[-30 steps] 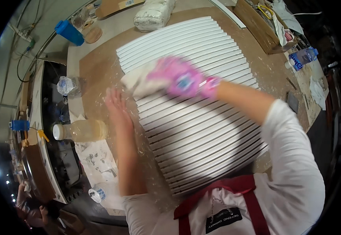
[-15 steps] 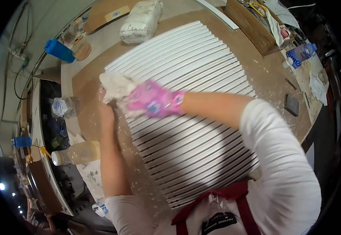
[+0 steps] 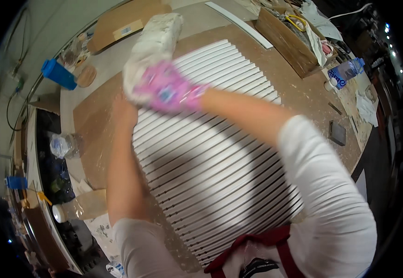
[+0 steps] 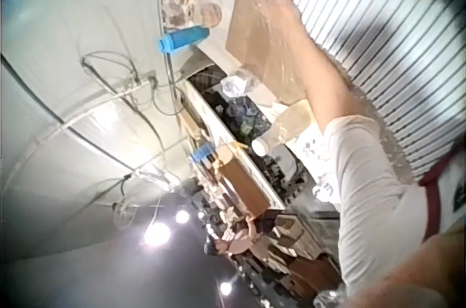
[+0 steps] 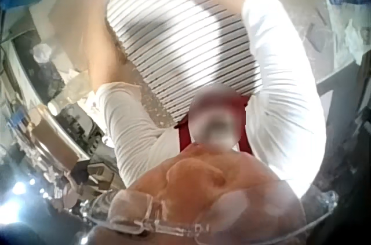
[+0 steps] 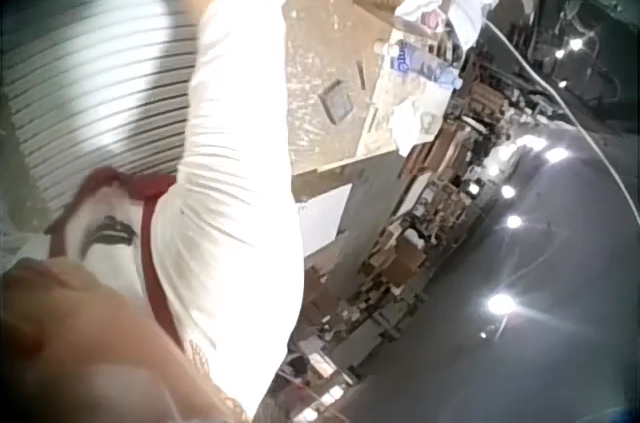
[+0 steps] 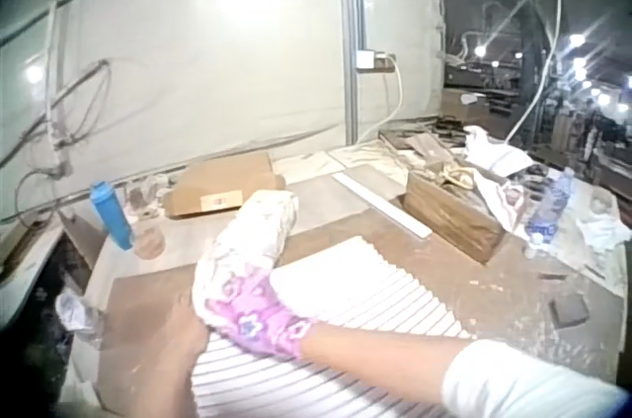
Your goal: The person wipes white grooved wood moldings with a cloth and stacks them on a workbench.
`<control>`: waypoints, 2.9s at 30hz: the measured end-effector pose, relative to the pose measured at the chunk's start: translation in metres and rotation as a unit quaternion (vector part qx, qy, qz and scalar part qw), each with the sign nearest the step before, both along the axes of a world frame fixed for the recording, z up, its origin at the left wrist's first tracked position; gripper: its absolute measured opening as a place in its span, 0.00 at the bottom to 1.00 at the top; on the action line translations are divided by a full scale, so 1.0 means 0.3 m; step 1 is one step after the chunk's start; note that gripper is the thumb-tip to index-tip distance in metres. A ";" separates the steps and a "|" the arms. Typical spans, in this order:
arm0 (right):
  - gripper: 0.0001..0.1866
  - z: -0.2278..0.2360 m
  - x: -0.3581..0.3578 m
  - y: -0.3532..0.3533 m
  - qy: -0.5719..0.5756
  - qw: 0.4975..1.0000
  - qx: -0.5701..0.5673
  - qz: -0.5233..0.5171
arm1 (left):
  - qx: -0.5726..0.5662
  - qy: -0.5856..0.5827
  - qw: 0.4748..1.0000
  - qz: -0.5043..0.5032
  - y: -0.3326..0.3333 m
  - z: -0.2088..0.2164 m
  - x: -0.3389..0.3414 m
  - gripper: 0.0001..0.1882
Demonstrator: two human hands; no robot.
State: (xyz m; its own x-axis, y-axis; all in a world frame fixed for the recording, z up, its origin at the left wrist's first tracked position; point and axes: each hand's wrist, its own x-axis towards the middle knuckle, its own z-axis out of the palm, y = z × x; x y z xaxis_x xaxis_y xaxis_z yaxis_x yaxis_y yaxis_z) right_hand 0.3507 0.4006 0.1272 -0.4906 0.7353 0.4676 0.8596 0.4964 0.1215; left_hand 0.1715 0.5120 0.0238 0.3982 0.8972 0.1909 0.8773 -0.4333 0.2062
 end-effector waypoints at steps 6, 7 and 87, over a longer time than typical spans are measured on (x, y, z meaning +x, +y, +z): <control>0.19 -0.162 0.321 0.049 0.171 0.974 -0.134 -0.069 | 0.023 -0.009 0.999 -0.023 0.000 -0.012 0.025 0.26; 0.18 -0.117 0.413 0.015 0.132 0.972 -0.146 -0.128 | 0.024 -0.016 0.999 -0.021 -0.001 -0.011 0.028 0.26; 0.37 -0.210 0.365 -0.985 0.038 0.934 -0.235 -0.266 | -0.059 -0.173 0.983 -0.028 -0.924 0.333 -0.146 0.22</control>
